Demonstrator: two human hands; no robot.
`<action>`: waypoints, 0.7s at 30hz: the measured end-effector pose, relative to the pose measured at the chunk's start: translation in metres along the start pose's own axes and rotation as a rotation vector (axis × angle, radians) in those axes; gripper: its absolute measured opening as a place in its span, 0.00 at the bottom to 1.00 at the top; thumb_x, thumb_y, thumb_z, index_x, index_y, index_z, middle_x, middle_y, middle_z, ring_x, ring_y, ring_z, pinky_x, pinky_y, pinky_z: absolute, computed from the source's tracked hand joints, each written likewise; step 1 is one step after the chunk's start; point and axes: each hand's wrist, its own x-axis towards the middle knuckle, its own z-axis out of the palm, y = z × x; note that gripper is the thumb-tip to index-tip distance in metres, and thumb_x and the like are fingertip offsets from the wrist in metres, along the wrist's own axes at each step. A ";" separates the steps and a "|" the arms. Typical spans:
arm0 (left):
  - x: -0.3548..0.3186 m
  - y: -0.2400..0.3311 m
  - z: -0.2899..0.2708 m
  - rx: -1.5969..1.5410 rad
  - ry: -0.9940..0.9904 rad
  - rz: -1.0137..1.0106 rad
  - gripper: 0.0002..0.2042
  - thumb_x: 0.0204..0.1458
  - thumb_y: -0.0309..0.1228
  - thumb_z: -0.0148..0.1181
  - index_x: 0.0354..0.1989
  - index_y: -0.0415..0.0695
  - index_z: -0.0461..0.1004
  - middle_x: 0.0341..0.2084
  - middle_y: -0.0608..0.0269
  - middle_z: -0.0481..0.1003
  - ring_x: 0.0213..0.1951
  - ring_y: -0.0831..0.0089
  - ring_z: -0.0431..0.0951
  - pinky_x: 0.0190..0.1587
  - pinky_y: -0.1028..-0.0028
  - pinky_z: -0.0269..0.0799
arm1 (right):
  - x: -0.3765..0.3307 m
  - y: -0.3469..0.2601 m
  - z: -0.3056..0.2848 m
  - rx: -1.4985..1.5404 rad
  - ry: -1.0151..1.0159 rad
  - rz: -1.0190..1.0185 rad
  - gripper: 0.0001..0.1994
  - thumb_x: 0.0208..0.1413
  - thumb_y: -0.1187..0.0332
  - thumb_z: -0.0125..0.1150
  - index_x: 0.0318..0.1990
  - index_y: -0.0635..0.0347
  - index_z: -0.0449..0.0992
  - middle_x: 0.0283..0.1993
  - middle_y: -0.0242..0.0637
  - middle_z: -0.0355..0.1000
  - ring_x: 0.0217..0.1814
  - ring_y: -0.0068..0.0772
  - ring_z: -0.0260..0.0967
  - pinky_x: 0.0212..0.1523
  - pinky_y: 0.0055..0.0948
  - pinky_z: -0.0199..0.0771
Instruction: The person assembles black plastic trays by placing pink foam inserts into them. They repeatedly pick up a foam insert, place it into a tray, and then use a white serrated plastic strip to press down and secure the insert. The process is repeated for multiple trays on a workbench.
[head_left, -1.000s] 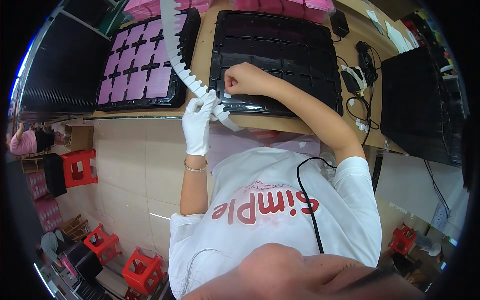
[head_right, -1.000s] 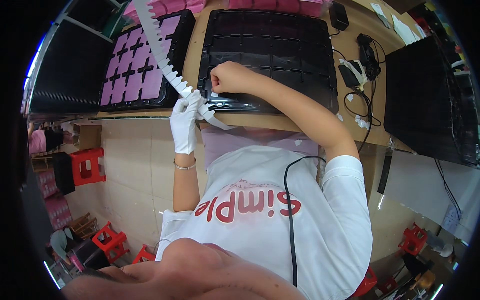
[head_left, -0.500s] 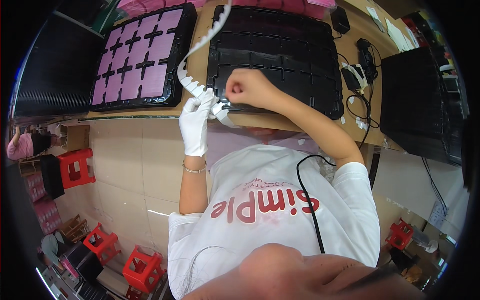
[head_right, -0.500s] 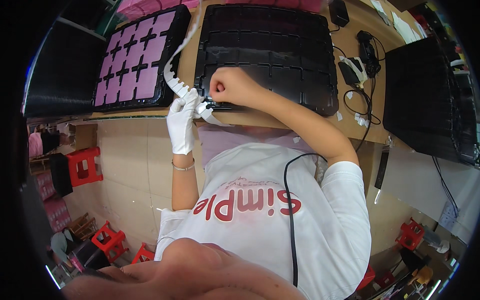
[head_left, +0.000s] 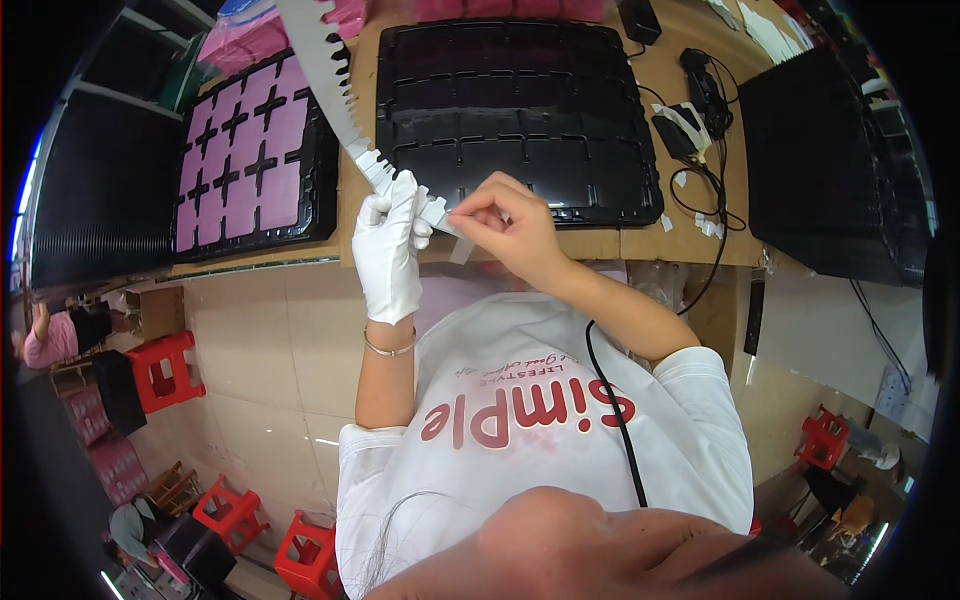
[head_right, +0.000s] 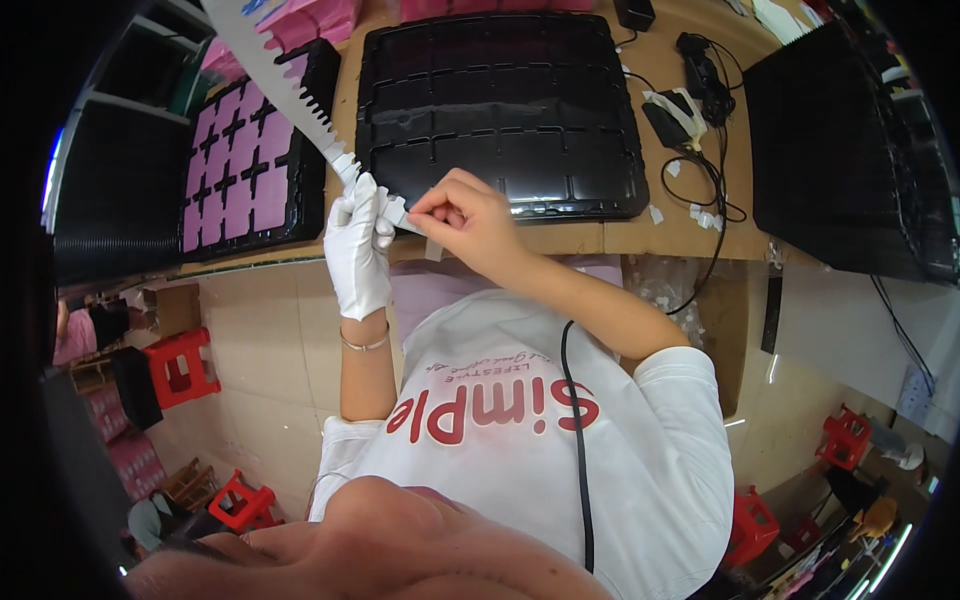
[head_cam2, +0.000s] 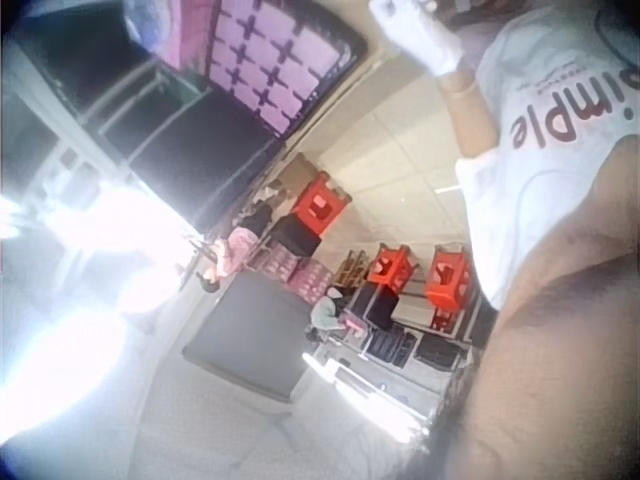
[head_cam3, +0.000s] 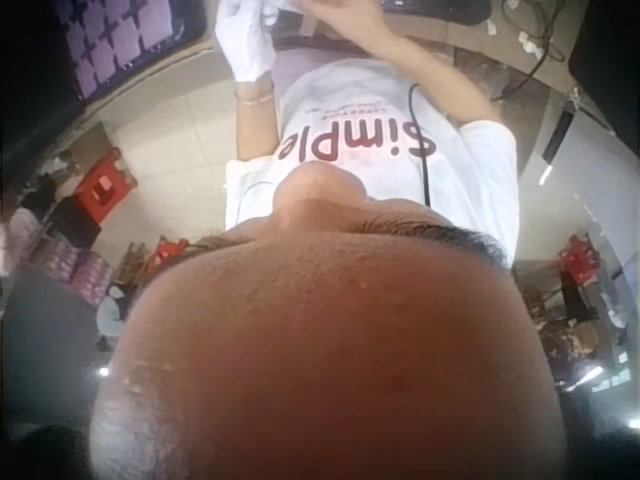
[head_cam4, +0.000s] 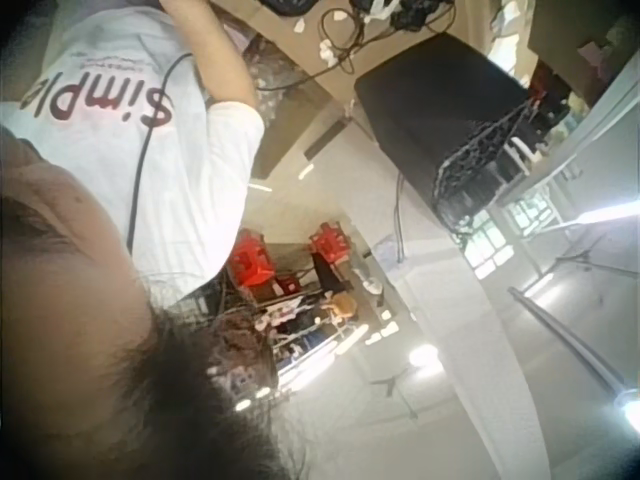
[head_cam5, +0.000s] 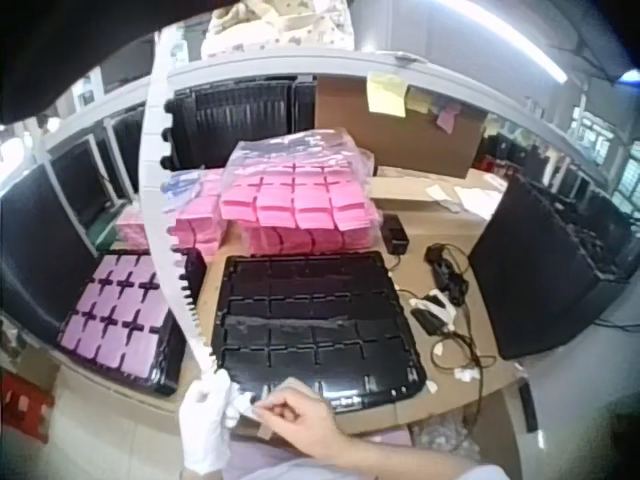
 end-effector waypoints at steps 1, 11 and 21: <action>0.003 -0.002 0.003 0.038 -0.025 0.003 0.08 0.58 0.33 0.61 0.32 0.43 0.71 0.23 0.67 0.74 0.19 0.88 0.65 0.20 0.87 0.57 | 0.000 0.002 -0.004 -0.054 0.000 -0.155 0.04 0.46 0.75 0.68 0.30 0.60 0.78 0.27 0.28 0.67 0.28 0.17 0.64 0.26 0.24 0.62; 0.029 -0.010 0.018 0.207 -0.087 0.021 0.10 0.57 0.35 0.62 0.29 0.46 0.70 0.22 0.69 0.73 0.19 0.88 0.66 0.22 0.87 0.60 | 0.124 0.077 -0.190 -0.216 0.128 -0.029 0.04 0.50 0.69 0.67 0.32 0.58 0.81 0.26 0.20 0.67 0.26 0.12 0.58 0.29 0.15 0.58; 0.028 -0.008 0.035 0.282 -0.113 -0.062 0.08 0.58 0.33 0.61 0.30 0.45 0.70 0.24 0.68 0.74 0.19 0.88 0.66 0.22 0.87 0.59 | 0.214 0.161 -0.244 -0.878 0.015 0.206 0.08 0.40 0.62 0.68 0.28 0.53 0.81 0.30 0.37 0.78 0.36 0.38 0.77 0.39 0.36 0.75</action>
